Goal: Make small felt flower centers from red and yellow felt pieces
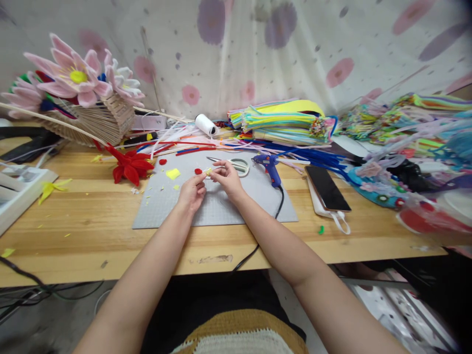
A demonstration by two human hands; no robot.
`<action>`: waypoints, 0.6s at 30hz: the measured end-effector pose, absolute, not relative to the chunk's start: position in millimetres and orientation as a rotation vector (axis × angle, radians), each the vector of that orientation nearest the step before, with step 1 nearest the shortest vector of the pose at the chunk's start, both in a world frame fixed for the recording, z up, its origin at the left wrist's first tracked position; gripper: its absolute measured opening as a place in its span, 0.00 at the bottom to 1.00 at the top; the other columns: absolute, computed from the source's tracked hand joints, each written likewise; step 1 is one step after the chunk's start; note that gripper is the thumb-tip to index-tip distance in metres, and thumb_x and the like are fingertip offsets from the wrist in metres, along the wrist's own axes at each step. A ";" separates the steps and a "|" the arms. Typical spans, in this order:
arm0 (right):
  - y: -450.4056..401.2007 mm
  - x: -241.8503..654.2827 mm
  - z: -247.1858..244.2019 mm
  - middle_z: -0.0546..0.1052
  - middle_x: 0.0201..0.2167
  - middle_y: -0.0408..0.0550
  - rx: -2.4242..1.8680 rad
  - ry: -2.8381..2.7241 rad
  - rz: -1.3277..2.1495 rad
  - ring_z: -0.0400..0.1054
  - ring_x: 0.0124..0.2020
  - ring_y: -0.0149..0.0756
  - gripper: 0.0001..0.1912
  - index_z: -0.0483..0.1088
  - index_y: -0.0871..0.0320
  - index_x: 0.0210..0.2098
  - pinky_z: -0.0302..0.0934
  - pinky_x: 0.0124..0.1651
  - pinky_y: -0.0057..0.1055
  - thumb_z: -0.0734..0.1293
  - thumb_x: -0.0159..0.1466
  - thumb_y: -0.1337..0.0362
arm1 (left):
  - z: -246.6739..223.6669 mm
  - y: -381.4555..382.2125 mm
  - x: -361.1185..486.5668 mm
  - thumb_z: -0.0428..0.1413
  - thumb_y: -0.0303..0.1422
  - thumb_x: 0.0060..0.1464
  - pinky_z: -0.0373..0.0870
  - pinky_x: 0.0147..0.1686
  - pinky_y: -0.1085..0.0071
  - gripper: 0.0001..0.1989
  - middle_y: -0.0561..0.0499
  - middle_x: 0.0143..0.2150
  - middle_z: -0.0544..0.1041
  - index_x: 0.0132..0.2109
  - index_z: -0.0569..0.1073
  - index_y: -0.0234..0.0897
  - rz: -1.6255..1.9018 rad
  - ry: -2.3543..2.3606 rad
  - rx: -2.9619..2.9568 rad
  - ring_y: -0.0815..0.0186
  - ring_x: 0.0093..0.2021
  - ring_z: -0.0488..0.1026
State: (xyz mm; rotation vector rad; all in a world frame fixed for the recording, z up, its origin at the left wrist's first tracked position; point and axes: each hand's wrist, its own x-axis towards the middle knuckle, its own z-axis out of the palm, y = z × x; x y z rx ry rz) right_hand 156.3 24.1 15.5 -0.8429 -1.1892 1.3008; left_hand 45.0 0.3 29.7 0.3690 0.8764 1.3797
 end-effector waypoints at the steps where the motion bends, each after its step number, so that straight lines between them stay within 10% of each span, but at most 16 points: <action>1: 23.9 156.4 15.6 0.70 0.21 0.36 -0.843 -1.188 1.303 0.64 0.24 0.26 0.22 0.60 0.55 0.35 0.59 0.30 0.27 0.71 0.44 0.59 | 30.5 0.1 45.3 0.58 0.20 0.40 0.42 0.10 0.86 0.07 0.60 0.17 0.58 0.23 0.67 0.30 1.373 0.869 0.359 0.84 0.14 0.47; 18: 24.1 151.8 12.4 0.68 0.25 0.35 -0.876 -1.127 1.313 0.66 0.25 0.25 0.23 0.57 0.54 0.37 0.63 0.30 0.26 0.71 0.45 0.61 | 27.9 -1.4 47.3 0.65 0.29 0.31 0.44 0.13 0.82 0.12 0.59 0.17 0.60 0.21 0.67 0.32 1.441 1.050 0.601 0.81 0.16 0.51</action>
